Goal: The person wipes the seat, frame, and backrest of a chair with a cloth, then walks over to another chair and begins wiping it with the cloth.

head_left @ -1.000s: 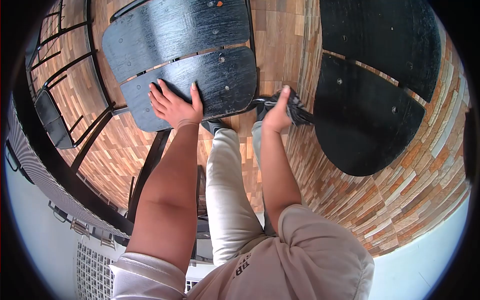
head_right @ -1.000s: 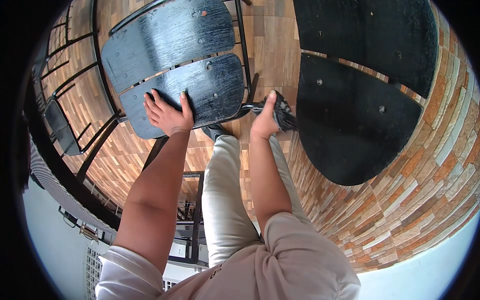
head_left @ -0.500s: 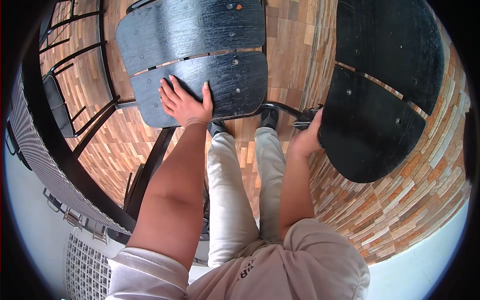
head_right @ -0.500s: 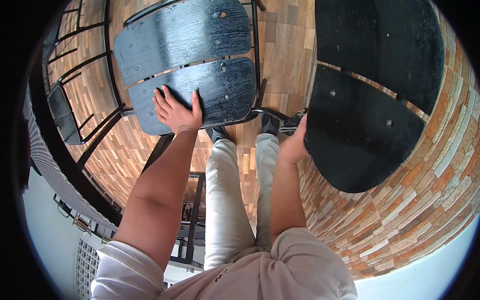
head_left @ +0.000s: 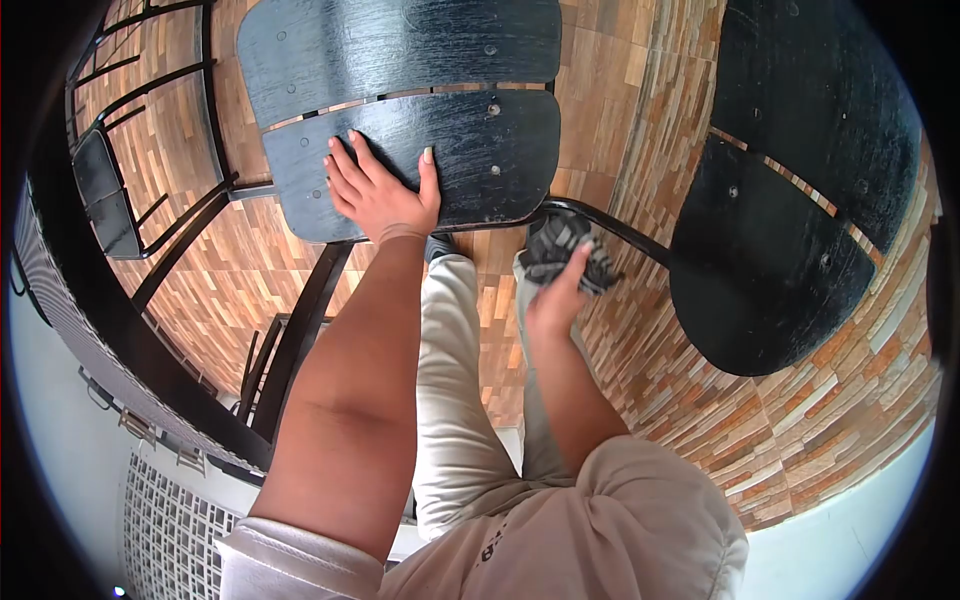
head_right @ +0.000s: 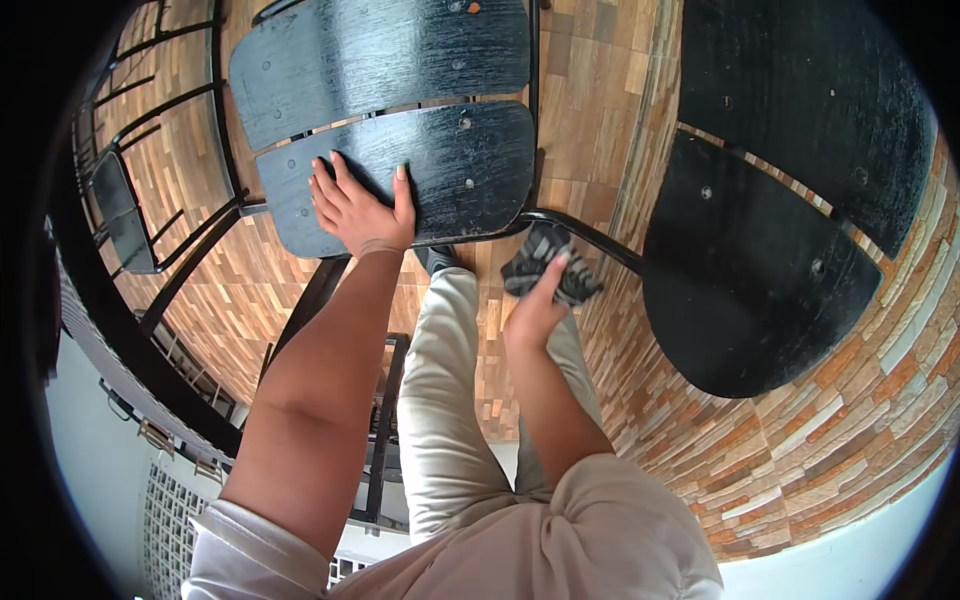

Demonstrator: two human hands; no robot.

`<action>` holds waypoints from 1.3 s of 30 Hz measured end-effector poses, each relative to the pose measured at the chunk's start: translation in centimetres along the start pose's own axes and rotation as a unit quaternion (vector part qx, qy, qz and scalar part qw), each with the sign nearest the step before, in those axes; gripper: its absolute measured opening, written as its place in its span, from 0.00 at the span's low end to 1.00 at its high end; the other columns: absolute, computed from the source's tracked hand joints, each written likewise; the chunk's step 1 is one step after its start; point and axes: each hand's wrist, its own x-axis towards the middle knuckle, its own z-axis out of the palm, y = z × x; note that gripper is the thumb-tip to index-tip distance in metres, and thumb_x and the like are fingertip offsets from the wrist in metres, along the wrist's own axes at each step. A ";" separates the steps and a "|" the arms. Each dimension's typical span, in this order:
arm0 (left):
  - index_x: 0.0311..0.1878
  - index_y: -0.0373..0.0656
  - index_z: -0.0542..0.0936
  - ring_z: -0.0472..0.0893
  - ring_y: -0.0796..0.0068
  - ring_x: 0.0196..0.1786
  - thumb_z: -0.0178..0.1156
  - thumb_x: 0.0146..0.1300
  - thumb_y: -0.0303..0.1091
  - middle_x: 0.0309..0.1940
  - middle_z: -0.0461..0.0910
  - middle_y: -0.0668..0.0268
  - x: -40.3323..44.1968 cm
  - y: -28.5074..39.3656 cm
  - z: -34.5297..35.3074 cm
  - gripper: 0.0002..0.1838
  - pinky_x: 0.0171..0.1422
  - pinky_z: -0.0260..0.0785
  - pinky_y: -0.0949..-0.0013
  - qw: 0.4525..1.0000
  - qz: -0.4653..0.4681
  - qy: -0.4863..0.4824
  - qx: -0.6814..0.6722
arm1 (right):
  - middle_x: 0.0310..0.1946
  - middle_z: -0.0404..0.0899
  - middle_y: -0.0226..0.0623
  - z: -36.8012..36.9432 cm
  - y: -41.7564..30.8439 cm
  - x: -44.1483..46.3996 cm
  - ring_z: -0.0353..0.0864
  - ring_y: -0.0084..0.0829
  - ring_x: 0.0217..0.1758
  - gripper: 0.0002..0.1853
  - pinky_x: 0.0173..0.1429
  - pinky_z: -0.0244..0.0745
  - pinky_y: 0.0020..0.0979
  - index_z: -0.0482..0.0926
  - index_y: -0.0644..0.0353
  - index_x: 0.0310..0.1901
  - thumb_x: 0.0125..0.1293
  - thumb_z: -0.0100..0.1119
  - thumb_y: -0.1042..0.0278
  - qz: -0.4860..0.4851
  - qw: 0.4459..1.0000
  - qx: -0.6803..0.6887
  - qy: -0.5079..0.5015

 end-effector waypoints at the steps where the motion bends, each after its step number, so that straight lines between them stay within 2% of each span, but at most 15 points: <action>1: 0.83 0.38 0.57 0.50 0.41 0.85 0.58 0.67 0.67 0.84 0.52 0.47 0.0 0.0 0.0 0.52 0.84 0.41 0.39 1.000 -0.003 -0.002 0.000 | 0.64 0.82 0.35 -0.9 -0.9 -1.6 0.83 0.28 0.61 0.27 0.63 0.80 0.31 0.76 0.66 0.66 0.76 0.66 0.54 -0.003 1.000 -0.002 -0.002; 3: 0.82 0.38 0.57 0.50 0.41 0.85 0.58 0.67 0.67 0.84 0.52 0.48 -0.3 -0.2 -0.2 0.52 0.84 0.41 0.39 1.000 -0.013 -0.006 0.002 | 0.61 0.83 0.35 -0.4 -4.2 -5.5 0.85 0.28 0.59 0.24 0.62 0.81 0.32 0.77 0.65 0.66 0.77 0.65 0.57 0.013 0.995 0.053 -0.087; 4: 0.82 0.38 0.58 0.50 0.41 0.85 0.58 0.67 0.67 0.84 0.52 0.48 -0.4 -0.4 -0.3 0.52 0.84 0.41 0.39 1.000 -0.013 -0.008 0.001 | 0.61 0.83 0.35 0.6 -5.5 -6.1 0.85 0.28 0.59 0.24 0.62 0.81 0.32 0.77 0.65 0.66 0.77 0.65 0.57 0.013 0.995 0.047 -0.089; 6: 0.82 0.38 0.58 0.50 0.41 0.85 0.58 0.67 0.66 0.84 0.52 0.48 -0.1 -0.1 -0.3 0.52 0.84 0.41 0.39 1.000 -0.008 -0.005 -0.005 | 0.57 0.85 0.36 3.9 -7.4 -5.5 0.86 0.29 0.55 0.21 0.62 0.80 0.31 0.77 0.65 0.66 0.77 0.64 0.64 -0.104 0.975 -0.040 -0.193; 7: 0.82 0.38 0.58 0.50 0.41 0.85 0.58 0.67 0.66 0.84 0.52 0.48 0.1 0.0 -0.2 0.52 0.84 0.41 0.39 1.000 -0.009 -0.003 -0.008 | 0.54 0.86 0.35 5.6 -7.7 -4.3 0.87 0.29 0.53 0.19 0.62 0.80 0.31 0.78 0.66 0.63 0.76 0.65 0.67 -0.207 0.952 -0.108 -0.200; 10: 0.82 0.38 0.58 0.50 0.41 0.85 0.58 0.67 0.66 0.83 0.53 0.48 -0.1 -0.2 -0.1 0.51 0.84 0.41 0.39 1.000 -0.005 -0.002 -0.002 | 0.48 0.87 0.37 12.0 -9.2 -0.1 0.87 0.30 0.51 0.15 0.59 0.80 0.32 0.82 0.68 0.55 0.72 0.69 0.71 -0.472 0.814 -0.226 -0.253; 12: 0.82 0.38 0.58 0.50 0.41 0.84 0.58 0.67 0.67 0.83 0.52 0.47 -0.4 -0.4 0.0 0.52 0.84 0.42 0.38 1.000 -0.004 -0.009 -0.002 | 0.45 0.87 0.42 14.7 -9.9 1.6 0.88 0.34 0.49 0.15 0.54 0.81 0.33 0.83 0.67 0.51 0.65 0.74 0.74 -0.569 0.712 -0.311 -0.269; 13: 0.82 0.37 0.58 0.50 0.40 0.84 0.58 0.66 0.68 0.83 0.52 0.46 -0.4 -0.4 0.0 0.53 0.84 0.42 0.37 1.000 -0.003 -0.009 -0.003 | 0.45 0.87 0.42 15.1 -9.8 2.4 0.88 0.34 0.49 0.15 0.54 0.81 0.33 0.83 0.67 0.51 0.65 0.74 0.74 -0.566 0.713 -0.313 -0.272; 16: 0.82 0.37 0.59 0.51 0.39 0.84 0.58 0.66 0.69 0.83 0.52 0.45 -0.1 -0.6 0.0 0.53 0.83 0.43 0.37 1.000 -0.008 -0.007 -0.002 | 0.44 0.86 0.47 16.5 -9.8 3.6 0.90 0.40 0.47 0.19 0.50 0.82 0.35 0.82 0.64 0.52 0.58 0.75 0.78 -0.597 0.645 -0.355 -0.319; 21: 0.82 0.37 0.59 0.51 0.39 0.84 0.58 0.66 0.69 0.83 0.51 0.44 0.0 -0.3 -0.2 0.53 0.83 0.43 0.37 1.000 -0.011 -0.018 -0.007 | 0.43 0.87 0.48 17.1 -9.5 3.9 0.90 0.44 0.46 0.21 0.49 0.82 0.36 0.82 0.64 0.51 0.55 0.74 0.80 -0.567 0.644 -0.409 -0.311; 24: 0.82 0.37 0.59 0.51 0.39 0.84 0.58 0.66 0.69 0.83 0.51 0.44 0.1 -0.4 -0.2 0.53 0.83 0.43 0.36 1.000 -0.014 -0.021 -0.007 | 0.41 0.87 0.49 17.1 -8.6 4.1 0.90 0.46 0.45 0.20 0.49 0.82 0.36 0.82 0.65 0.50 0.55 0.74 0.80 -0.516 0.642 -0.447 -0.349; 29: 0.82 0.37 0.59 0.50 0.39 0.84 0.58 0.66 0.69 0.84 0.51 0.44 0.0 -0.4 -0.4 0.53 0.83 0.42 0.36 0.999 -0.017 -0.028 -0.013 | 0.40 0.87 0.47 15.4 -8.4 3.7 0.90 0.45 0.44 0.19 0.49 0.82 0.35 0.82 0.64 0.50 0.55 0.74 0.81 -0.501 0.613 -0.466 -0.394; 32: 0.82 0.37 0.58 0.50 0.39 0.84 0.58 0.66 0.69 0.84 0.50 0.44 0.1 -0.4 -0.3 0.54 0.83 0.42 0.36 0.999 -0.020 -0.028 -0.016 | 0.39 0.87 0.45 14.2 -9.0 3.7 0.90 0.42 0.43 0.18 0.50 0.82 0.34 0.82 0.65 0.48 0.56 0.75 0.81 -0.428 0.742 -0.394 -0.334; 37: 0.82 0.38 0.58 0.49 0.40 0.85 0.58 0.65 0.69 0.84 0.50 0.45 0.0 -0.4 -0.4 0.54 0.84 0.41 0.37 0.999 -0.021 -0.031 -0.019 | 0.41 0.86 0.42 15.2 -9.4 4.4 0.89 0.39 0.44 0.18 0.51 0.81 0.34 0.82 0.66 0.48 0.56 0.75 0.80 -0.370 0.802 -0.365 -0.296; 39: 0.82 0.38 0.58 0.49 0.40 0.85 0.58 0.65 0.69 0.84 0.50 0.45 0.0 -0.4 -0.4 0.54 0.84 0.41 0.37 0.999 -0.020 -0.034 -0.018 | 0.42 0.86 0.43 15.7 -7.1 3.7 0.89 0.40 0.45 0.18 0.51 0.81 0.34 0.82 0.66 0.48 0.55 0.75 0.80 -0.472 0.700 -0.415 -0.341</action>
